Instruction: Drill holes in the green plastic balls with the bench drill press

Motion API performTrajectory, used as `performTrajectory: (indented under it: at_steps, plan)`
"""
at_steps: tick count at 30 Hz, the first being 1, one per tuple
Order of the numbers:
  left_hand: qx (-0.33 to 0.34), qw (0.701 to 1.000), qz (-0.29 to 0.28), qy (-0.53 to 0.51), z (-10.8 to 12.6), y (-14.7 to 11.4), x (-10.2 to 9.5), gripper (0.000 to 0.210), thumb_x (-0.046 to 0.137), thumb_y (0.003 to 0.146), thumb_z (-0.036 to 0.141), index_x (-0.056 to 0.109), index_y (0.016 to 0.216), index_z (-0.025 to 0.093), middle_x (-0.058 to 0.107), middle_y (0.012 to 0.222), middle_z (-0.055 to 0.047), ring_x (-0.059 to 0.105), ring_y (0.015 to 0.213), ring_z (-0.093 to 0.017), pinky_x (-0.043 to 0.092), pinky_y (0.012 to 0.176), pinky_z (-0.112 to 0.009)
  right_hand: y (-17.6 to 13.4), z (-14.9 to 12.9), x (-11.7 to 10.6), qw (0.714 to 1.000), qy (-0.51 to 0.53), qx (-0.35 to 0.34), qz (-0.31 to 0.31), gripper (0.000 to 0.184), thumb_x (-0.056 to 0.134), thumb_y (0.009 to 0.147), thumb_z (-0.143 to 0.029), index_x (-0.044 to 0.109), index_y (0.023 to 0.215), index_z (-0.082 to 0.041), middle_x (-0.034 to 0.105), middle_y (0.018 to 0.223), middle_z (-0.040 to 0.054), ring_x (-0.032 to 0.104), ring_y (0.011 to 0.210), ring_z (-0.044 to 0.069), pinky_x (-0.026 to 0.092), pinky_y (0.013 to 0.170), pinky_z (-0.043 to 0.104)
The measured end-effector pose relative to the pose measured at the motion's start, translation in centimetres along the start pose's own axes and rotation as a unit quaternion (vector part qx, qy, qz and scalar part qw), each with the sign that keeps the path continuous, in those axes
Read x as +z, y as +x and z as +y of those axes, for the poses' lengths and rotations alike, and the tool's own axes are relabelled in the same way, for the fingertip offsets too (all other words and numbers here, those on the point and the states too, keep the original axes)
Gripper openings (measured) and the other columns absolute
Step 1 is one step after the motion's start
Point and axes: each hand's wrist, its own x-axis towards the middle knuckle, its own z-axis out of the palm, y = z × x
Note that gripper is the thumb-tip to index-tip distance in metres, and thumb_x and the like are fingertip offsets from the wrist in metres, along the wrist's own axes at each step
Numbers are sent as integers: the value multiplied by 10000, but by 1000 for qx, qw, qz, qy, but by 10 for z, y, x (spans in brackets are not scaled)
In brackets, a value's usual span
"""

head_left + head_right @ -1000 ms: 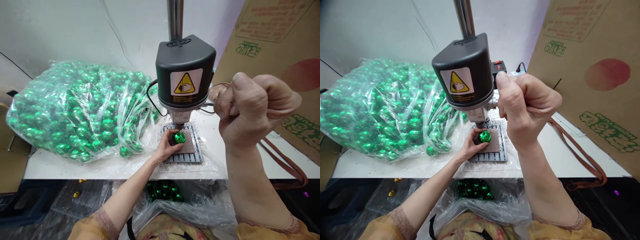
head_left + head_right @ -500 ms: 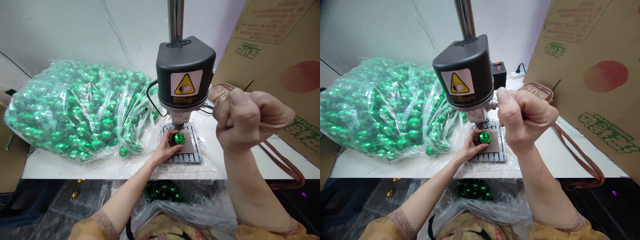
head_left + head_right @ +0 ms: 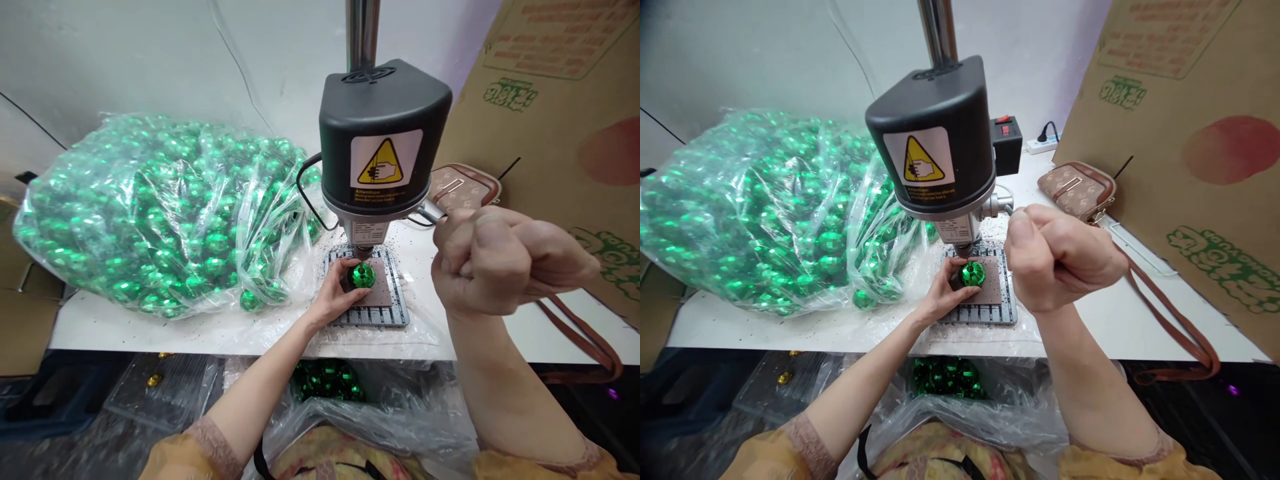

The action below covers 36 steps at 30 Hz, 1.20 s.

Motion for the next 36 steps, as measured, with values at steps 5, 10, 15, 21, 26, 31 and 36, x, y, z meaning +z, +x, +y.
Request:
performTrajectory:
  at_steps: [5,10,15,21,26,31,36]
  plan:
    - [-4,1000,-2,-5,2,-1,0,680,1164,755,518,769,1255,281,755,1360,-85,692,1433,-354,461,1339,-527,-7,8,-7,999,-10,-38,7,604,717,1030,-221,204,710,-202,306,573,-66,258,464,88,211,476,364]
    - [-12,1000,6,-21,4,0,1,673,1187,723,479,770,1216,287,762,1333,-79,661,1505,-374,440,1373,-537,-8,9,-8,999,-16,-43,-7,584,687,1011,-232,207,679,-208,330,555,-63,260,446,106,198,479,387]
    - [-18,999,9,-47,5,0,2,693,1215,670,458,774,1176,287,779,1322,-82,669,1499,-378,471,1359,-547,-9,6,-7,998,-16,-59,-23,569,670,997,-230,206,668,-211,324,542,-65,262,426,112,212,466,397]
    - [-35,999,14,-23,6,0,2,725,1206,667,527,791,1207,276,786,1378,-98,698,1480,-383,490,1360,-555,-19,19,-13,995,-18,-98,-5,522,651,974,-191,222,677,-218,355,547,-64,279,424,112,243,462,388]
    - [-52,997,23,-59,12,-2,4,751,1237,618,443,777,1189,278,798,1373,-102,680,1550,-412,504,1378,-579,-28,21,-17,994,-4,-106,-20,545,678,937,-147,221,647,-216,326,524,-72,258,410,105,232,455,384]
    - [-51,996,30,-60,14,0,6,741,1233,619,399,771,1182,262,800,1354,-114,699,1527,-409,522,1359,-566,0,-4,3,999,-34,-6,0,575,674,1047,-162,259,651,-203,318,571,-62,285,466,67,177,504,356]
    - [-13,997,70,28,19,-7,9,672,1137,742,538,743,1200,242,822,1274,-107,803,1252,-342,639,1131,-492,47,-13,24,996,-26,86,4,537,721,1055,-210,409,618,-223,348,544,-72,390,479,62,318,514,336]
